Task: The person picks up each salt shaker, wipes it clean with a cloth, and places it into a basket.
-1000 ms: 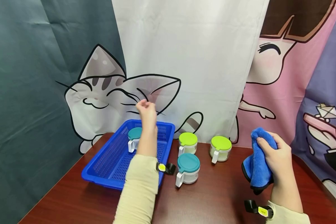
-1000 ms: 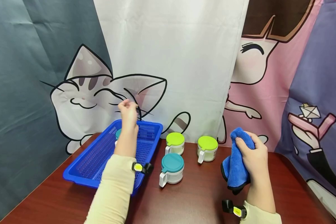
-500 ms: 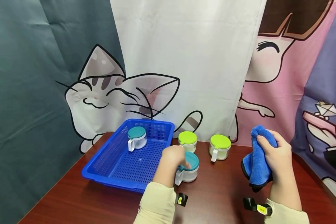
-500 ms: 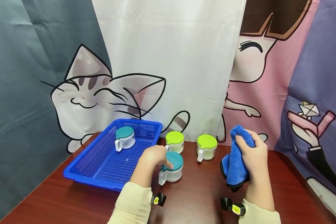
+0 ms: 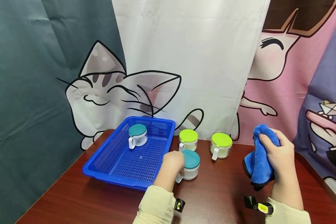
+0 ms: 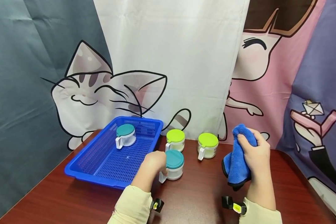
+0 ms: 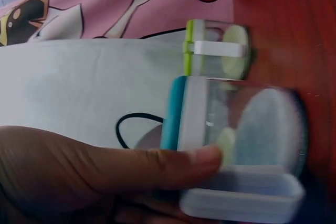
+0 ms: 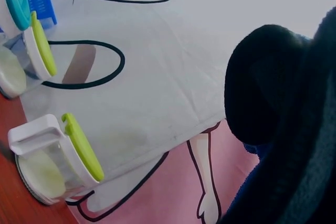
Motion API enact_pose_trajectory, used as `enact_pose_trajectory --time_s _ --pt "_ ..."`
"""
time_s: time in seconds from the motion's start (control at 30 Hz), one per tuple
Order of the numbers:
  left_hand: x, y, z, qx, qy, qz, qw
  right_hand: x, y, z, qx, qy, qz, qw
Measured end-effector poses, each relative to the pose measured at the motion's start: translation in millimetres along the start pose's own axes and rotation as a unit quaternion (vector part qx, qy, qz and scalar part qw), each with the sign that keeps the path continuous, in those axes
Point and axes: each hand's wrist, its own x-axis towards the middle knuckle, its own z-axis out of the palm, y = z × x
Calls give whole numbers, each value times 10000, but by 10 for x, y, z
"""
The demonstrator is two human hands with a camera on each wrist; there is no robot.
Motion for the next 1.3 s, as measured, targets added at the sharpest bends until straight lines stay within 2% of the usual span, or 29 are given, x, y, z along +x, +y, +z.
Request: enact_pose_trajectory --time_s 0.13,0.27,0.47,0.57,0.67,0.77,0.93,1.0,1.17,1.3 --pt "19 17 59 -305 331 -29 9990 -2 0 -6 -39 3 -4 10000" --pt "54 30 97 -570 983 84 9935 1 1 -14 7 41 61 10000" --pt "90 13 144 -1208 1577 132 9800 2 0 -29 3 79 98 9999" --pt "90 -13 144 -1631 1940 264 9670 -4 -8 -28 -44 56 55 10000" --pt "69 -37 87 -2183 2270 533 9476 -10 -20 -21 -61 11 -7 10000" --pt "24 -40 -31 -2679 2554 821 9253 -22 -37 4 -50 18 -90 9999" --pt "-60 25 -262 -3208 2970 1087 8928 -57 -82 71 -77 -30 -189 9998" --pt "-86 68 -328 -3574 3125 1282 8707 -74 -107 107 -58 -73 -199 9998" --pt "-113 154 -413 -4328 3644 1667 8075 -136 -172 231 107 -92 -305 9994" --pt "-98 210 -412 -4766 3885 1664 7709 -209 -211 328 263 -114 -467 9985"
